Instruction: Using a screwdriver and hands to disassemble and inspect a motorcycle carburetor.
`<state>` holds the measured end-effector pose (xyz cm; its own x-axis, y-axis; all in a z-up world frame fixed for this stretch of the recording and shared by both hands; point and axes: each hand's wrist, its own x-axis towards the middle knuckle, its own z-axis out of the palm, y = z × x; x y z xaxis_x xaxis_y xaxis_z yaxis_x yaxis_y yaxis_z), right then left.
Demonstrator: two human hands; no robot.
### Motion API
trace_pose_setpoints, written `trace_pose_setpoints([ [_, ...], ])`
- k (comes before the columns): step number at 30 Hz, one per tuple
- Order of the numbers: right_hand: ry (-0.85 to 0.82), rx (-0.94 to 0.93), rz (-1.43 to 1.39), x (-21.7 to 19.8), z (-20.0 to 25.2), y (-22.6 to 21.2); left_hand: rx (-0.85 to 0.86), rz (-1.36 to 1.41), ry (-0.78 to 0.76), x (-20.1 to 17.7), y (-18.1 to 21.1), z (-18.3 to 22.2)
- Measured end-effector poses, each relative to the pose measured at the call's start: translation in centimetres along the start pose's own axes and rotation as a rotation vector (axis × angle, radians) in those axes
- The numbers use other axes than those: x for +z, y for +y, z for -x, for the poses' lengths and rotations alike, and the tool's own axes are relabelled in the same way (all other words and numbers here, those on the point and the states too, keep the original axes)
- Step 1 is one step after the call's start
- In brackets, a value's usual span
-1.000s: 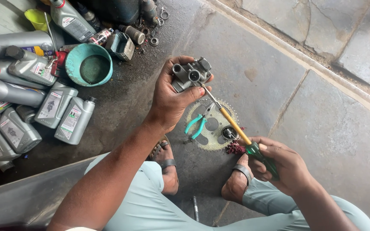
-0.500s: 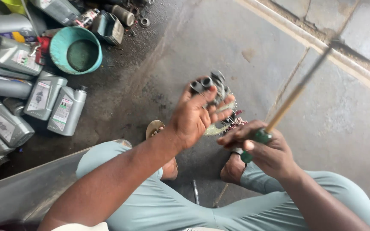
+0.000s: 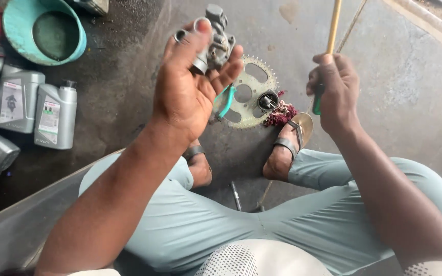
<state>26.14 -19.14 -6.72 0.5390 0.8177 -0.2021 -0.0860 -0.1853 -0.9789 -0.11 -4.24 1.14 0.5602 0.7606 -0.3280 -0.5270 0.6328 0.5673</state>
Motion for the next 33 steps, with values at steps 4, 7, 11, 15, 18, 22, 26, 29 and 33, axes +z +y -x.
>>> trace_pose_setpoints([
  [4,-0.077,0.016,0.009,0.3,-0.7,0.3,0.04,-0.049,-0.105,0.1,0.7,0.5],
  [7,-0.058,0.132,-0.084,0.0,-0.9,0.1,-0.003,-0.092,-0.047,0.0,0.0,0.2],
  [11,-0.035,0.172,0.101,0.4,-1.7,-0.6,-0.103,-0.084,-0.005,0.1,-1.0,0.0],
  [15,0.008,0.26,0.307,-3.1,-3.8,4.7,-0.131,-0.146,-0.031,0.5,-1.0,0.5],
  [18,0.015,0.485,0.515,-3.0,-4.0,5.2,-0.147,-0.16,-0.057,0.9,-0.9,0.6],
  [22,-0.267,0.833,0.871,-6.0,-3.7,13.9,-0.157,-0.171,-0.067,0.9,-0.9,0.5],
  [26,-0.331,0.905,0.968,-6.2,-2.5,18.2,-0.123,-0.165,-0.062,0.7,-1.4,0.5],
  [29,-0.432,0.569,1.319,-5.6,-2.2,17.3,-0.118,-0.182,-0.062,0.9,-1.4,0.4],
  [33,-0.447,0.522,1.347,-6.2,-3.2,17.3,-0.169,-0.18,-0.042,1.4,-1.5,0.5],
])
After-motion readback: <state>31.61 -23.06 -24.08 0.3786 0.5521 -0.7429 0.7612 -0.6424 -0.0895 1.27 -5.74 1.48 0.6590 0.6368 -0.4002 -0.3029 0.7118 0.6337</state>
